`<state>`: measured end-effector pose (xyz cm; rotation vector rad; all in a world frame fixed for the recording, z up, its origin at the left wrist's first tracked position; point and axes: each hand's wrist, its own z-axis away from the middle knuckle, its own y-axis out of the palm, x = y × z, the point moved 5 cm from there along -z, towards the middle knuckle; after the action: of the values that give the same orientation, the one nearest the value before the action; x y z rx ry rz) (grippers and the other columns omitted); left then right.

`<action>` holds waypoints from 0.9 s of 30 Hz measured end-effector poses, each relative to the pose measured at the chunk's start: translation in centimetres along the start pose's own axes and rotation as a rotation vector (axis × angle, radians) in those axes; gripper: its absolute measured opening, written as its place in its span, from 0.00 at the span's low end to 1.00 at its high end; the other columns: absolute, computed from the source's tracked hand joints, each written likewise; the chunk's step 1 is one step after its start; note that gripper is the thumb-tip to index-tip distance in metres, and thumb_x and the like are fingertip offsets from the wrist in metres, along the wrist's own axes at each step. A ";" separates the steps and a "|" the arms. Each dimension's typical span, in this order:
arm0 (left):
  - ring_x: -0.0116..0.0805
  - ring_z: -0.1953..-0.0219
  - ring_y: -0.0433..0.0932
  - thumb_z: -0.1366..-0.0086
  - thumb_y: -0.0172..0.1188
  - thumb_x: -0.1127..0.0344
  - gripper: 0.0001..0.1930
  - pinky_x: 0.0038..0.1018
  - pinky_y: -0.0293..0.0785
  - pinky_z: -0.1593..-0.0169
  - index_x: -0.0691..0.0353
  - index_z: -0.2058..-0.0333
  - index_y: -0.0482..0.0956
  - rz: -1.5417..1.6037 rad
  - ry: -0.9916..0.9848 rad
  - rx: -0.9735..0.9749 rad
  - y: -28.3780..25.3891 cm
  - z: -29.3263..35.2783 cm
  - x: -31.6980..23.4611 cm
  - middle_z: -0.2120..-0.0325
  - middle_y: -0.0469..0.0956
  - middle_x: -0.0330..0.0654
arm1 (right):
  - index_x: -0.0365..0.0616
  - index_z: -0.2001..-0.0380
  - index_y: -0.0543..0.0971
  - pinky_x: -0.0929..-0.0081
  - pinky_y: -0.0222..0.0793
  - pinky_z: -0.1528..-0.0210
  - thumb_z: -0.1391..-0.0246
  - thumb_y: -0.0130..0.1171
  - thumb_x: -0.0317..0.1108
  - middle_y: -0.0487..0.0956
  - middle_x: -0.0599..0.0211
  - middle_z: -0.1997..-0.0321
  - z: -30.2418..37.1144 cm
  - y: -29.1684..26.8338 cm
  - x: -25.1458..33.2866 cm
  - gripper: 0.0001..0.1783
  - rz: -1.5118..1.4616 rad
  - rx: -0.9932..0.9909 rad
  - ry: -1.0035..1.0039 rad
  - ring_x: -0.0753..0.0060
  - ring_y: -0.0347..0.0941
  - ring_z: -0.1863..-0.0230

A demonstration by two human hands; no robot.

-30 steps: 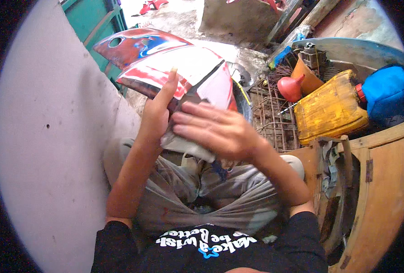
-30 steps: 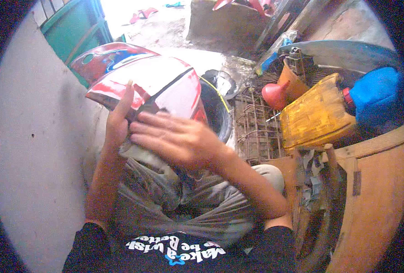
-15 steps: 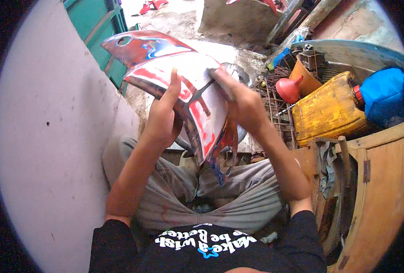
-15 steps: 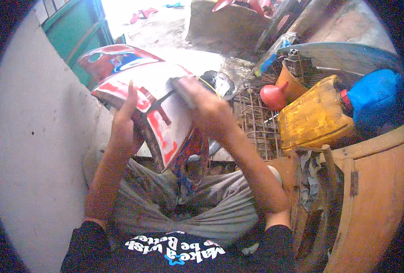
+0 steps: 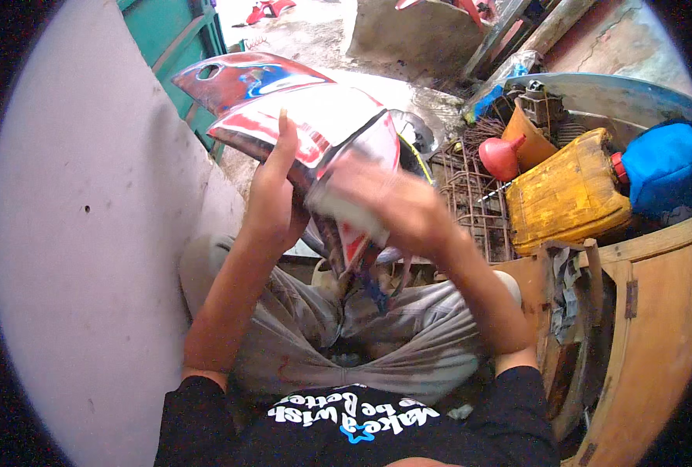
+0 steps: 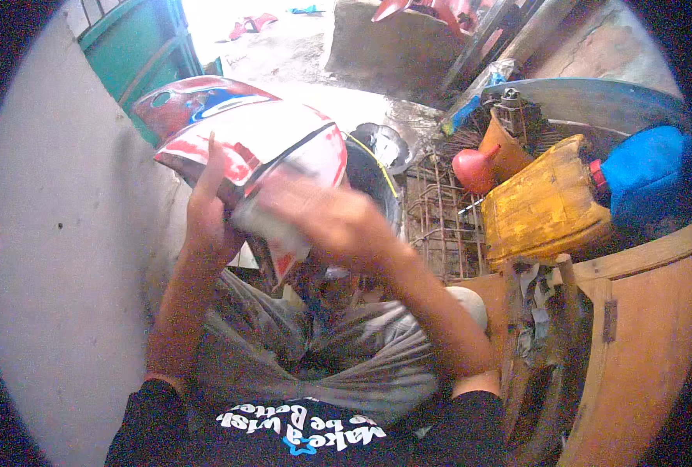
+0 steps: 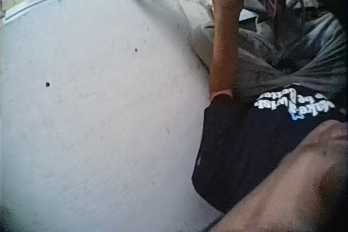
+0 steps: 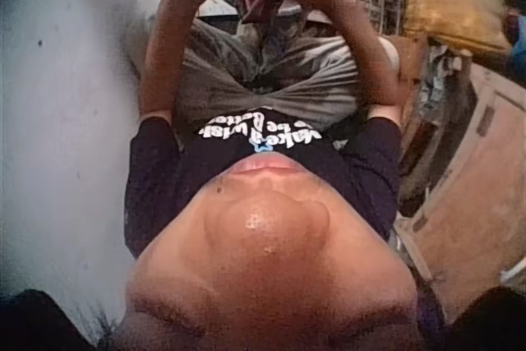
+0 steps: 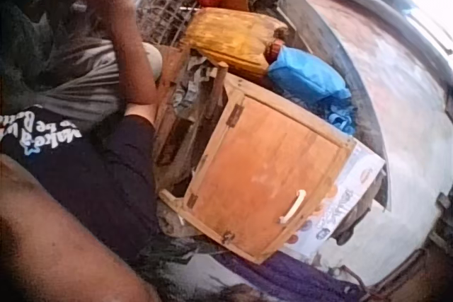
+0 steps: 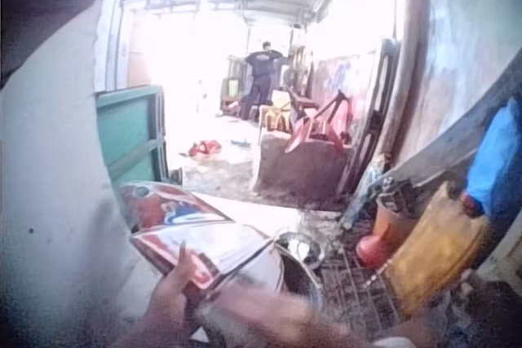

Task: The person sands the surface of a red and white motorcycle fairing piece using a piece of sandpaper.

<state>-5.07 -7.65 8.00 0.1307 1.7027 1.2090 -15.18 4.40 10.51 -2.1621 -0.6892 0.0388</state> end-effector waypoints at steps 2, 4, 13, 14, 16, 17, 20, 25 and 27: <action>0.39 0.52 0.80 0.24 0.43 0.45 0.26 0.39 0.77 0.46 0.63 0.44 0.69 -0.027 -0.006 0.022 0.4 0.2 -0.1 0.54 0.78 0.45 | 0.43 0.38 0.70 0.61 0.74 0.42 0.51 0.64 0.29 0.79 0.48 0.45 1.0 -1.0 -4.6 0.34 -0.083 -0.039 0.337 0.50 0.77 0.44; 0.39 0.52 0.80 0.24 0.43 0.45 0.26 0.39 0.77 0.46 0.63 0.45 0.69 -0.049 -0.011 0.042 0.2 0.2 -0.3 0.54 0.78 0.45 | 0.40 0.42 0.75 0.63 0.73 0.40 0.49 0.59 0.21 0.78 0.49 0.43 1.6 -0.3 -5.3 0.28 -0.107 -0.025 0.531 0.53 0.76 0.41; 0.39 0.47 0.78 0.24 0.42 0.45 0.29 0.37 0.73 0.43 0.65 0.40 0.65 0.030 -0.044 0.167 0.5 -0.2 -0.7 0.47 0.76 0.48 | 0.43 0.43 0.76 0.63 0.76 0.44 0.47 0.58 0.20 0.78 0.49 0.43 1.3 -0.1 -5.5 0.25 -0.147 -0.006 0.509 0.55 0.78 0.44; 0.39 0.47 0.78 0.24 0.42 0.45 0.28 0.37 0.73 0.42 0.65 0.40 0.65 0.019 -0.018 0.039 0.1 0.0 -0.4 0.47 0.76 0.47 | 0.42 0.43 0.76 0.62 0.74 0.41 0.48 0.58 0.20 0.78 0.49 0.43 1.3 0.3 -4.0 0.27 -0.101 -0.027 0.375 0.53 0.77 0.42; 0.38 0.46 0.77 0.24 0.43 0.45 0.28 0.38 0.71 0.40 0.65 0.40 0.65 -0.022 0.050 -0.051 -0.7 -0.2 -0.8 0.46 0.75 0.46 | 0.39 0.42 0.74 0.59 0.69 0.35 0.51 0.61 0.20 0.77 0.49 0.41 0.0 1.0 0.5 0.29 -0.096 -0.034 0.140 0.51 0.73 0.38; 0.38 0.46 0.77 0.24 0.43 0.45 0.28 0.38 0.71 0.40 0.65 0.40 0.65 -0.023 0.047 -0.055 -0.7 -0.3 -0.7 0.46 0.75 0.46 | 0.38 0.42 0.74 0.59 0.70 0.36 0.50 0.62 0.23 0.76 0.49 0.40 -0.9 0.5 2.4 0.29 -0.087 0.051 0.021 0.50 0.72 0.37; 0.38 0.47 0.77 0.25 0.43 0.45 0.28 0.38 0.72 0.41 0.64 0.40 0.66 0.000 -0.013 -0.018 -0.1 -0.3 -0.5 0.47 0.76 0.46 | 0.42 0.43 0.75 0.63 0.71 0.37 0.51 0.62 0.30 0.77 0.52 0.40 0.3 -0.4 -1.4 0.28 0.037 0.093 0.049 0.56 0.75 0.39; 0.37 0.50 0.79 0.25 0.44 0.46 0.27 0.36 0.75 0.45 0.64 0.42 0.67 -0.028 -0.010 0.042 -1.6 -0.9 -0.9 0.51 0.78 0.46 | 0.39 0.42 0.74 0.61 0.70 0.36 0.48 0.59 0.29 0.76 0.49 0.40 -0.5 0.6 0.7 0.27 -0.036 0.004 0.085 0.53 0.74 0.39; 0.37 0.55 0.81 0.25 0.46 0.47 0.26 0.35 0.78 0.49 0.65 0.44 0.68 -0.003 -0.001 -0.035 -1.9 -1.2 -0.8 0.54 0.79 0.46 | 0.40 0.44 0.76 0.59 0.71 0.37 0.49 0.59 0.26 0.78 0.52 0.42 -1.3 0.1 3.7 0.25 -0.045 0.114 -0.067 0.54 0.75 0.40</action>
<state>-4.75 -9.80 7.12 0.1070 1.6798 1.2356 -11.63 5.23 12.09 -2.0434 -0.7560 0.1236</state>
